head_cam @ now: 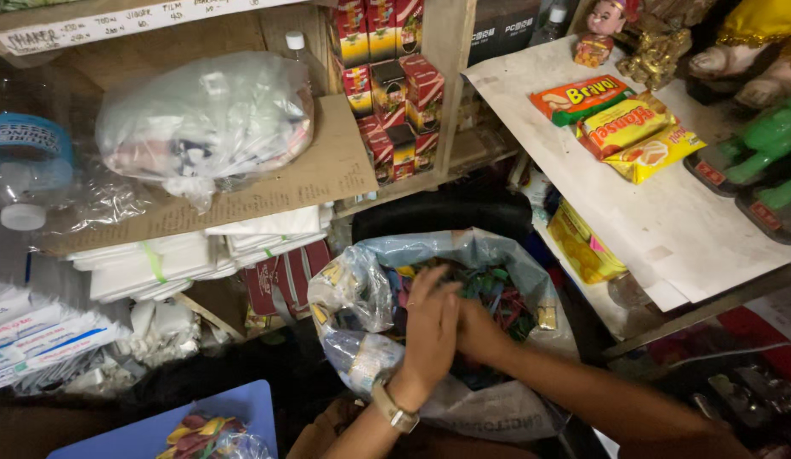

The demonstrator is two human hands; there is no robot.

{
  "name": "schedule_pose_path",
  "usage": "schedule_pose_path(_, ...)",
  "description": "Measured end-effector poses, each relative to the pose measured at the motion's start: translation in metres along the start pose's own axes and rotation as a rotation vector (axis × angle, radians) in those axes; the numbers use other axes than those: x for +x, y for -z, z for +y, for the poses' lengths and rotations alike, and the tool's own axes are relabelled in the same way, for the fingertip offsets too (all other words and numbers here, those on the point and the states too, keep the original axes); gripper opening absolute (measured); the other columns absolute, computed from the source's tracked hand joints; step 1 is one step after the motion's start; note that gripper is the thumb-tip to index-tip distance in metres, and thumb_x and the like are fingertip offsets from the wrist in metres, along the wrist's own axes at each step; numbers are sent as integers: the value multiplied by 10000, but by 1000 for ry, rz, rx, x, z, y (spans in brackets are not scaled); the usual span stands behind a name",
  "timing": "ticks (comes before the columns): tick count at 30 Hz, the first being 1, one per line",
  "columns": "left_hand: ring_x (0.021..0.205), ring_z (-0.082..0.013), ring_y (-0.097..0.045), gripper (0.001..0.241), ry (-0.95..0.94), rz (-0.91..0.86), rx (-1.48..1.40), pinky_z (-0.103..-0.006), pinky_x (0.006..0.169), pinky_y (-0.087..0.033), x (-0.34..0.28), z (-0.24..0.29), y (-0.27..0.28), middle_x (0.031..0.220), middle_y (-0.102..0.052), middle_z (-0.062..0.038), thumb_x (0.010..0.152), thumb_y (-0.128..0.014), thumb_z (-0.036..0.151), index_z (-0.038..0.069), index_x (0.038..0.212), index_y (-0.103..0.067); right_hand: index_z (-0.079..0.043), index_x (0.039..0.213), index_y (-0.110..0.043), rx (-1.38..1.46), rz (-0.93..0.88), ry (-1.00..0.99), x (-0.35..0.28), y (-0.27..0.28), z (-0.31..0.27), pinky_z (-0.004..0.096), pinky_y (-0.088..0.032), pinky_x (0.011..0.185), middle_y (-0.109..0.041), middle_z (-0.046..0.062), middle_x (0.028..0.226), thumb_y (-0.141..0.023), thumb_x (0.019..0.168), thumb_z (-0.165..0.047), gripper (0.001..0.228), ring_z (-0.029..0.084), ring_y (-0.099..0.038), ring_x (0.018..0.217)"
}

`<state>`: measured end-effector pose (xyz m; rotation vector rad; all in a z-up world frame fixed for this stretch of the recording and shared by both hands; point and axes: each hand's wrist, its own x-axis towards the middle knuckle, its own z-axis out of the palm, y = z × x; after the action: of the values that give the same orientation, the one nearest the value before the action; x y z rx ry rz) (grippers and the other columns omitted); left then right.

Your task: The person picks up colorful plastic toy propellers and other small toy parts from a large bag, sorts them by hand, and places them into smaller clear plastic bags, occasionally weighing the bags on a scale.

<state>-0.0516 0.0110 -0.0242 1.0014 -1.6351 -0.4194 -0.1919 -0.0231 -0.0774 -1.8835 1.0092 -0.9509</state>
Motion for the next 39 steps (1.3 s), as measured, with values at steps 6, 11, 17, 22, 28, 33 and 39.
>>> schedule_pose_path(6,1530,-432,-337,495,-48,-134,-211,-486,1257,-264,3,10,10,1615,-382,-257,1072,-416,168,-13,1532,-393,20,1232,-615,25,-37,49,3,7,-16,354,-566,867,-748,136,1110,-663,858,-34,380,207,-716,1018)
schedule_pose_path(11,1562,-330,-233,824,228,-15,-736,-472,1258,-225,4,18,19,1698,-130,-205,1044,-520,243,7,1614,26,5,1191,-601,194,124,14,21,20,-25,343,-538,858,-698,122,1075,-707,857,-66,357,189,-640,979)
schedule_pose_path(17,1355,-268,-540,1222,426,-352,-707,-412,1084,-495,2,17,13,1526,-410,-174,728,-873,179,26,1612,-43,-10,920,-582,658,185,-158,41,42,-60,314,-510,599,-597,78,737,-692,972,-117,162,172,-641,668)
schedule_pose_path(22,1237,-174,-579,964,485,-363,-1005,-330,1030,-521,9,-5,1,1421,-546,-81,782,-831,20,41,1596,-316,-71,933,-540,959,191,-194,56,35,-67,325,-493,566,-531,25,698,-685,923,-78,146,180,-592,615)
schedule_pose_path(28,1047,-98,-659,863,565,-322,-941,-296,883,-571,4,-39,-8,1242,-631,-2,775,-770,8,110,1535,-376,-41,949,-566,787,313,-179,57,24,-52,333,-540,620,-630,62,753,-675,937,-106,127,188,-671,699)
schedule_pose_path(33,948,-220,-697,552,541,-503,-477,-339,839,-568,-20,-64,-18,1044,-720,-103,912,-766,139,11,1405,-553,-82,961,-549,898,254,-176,68,46,-53,362,-556,605,-568,23,710,-684,914,-109,145,177,-613,617)
schedule_pose_path(39,992,-448,-648,444,-24,-302,154,-456,813,-542,-23,-32,-3,1125,-665,-269,827,-745,222,-47,1159,-627,-75,932,-522,841,262,-53,75,75,-84,387,-562,645,-529,25,679,-642,965,-147,144,172,-588,599)
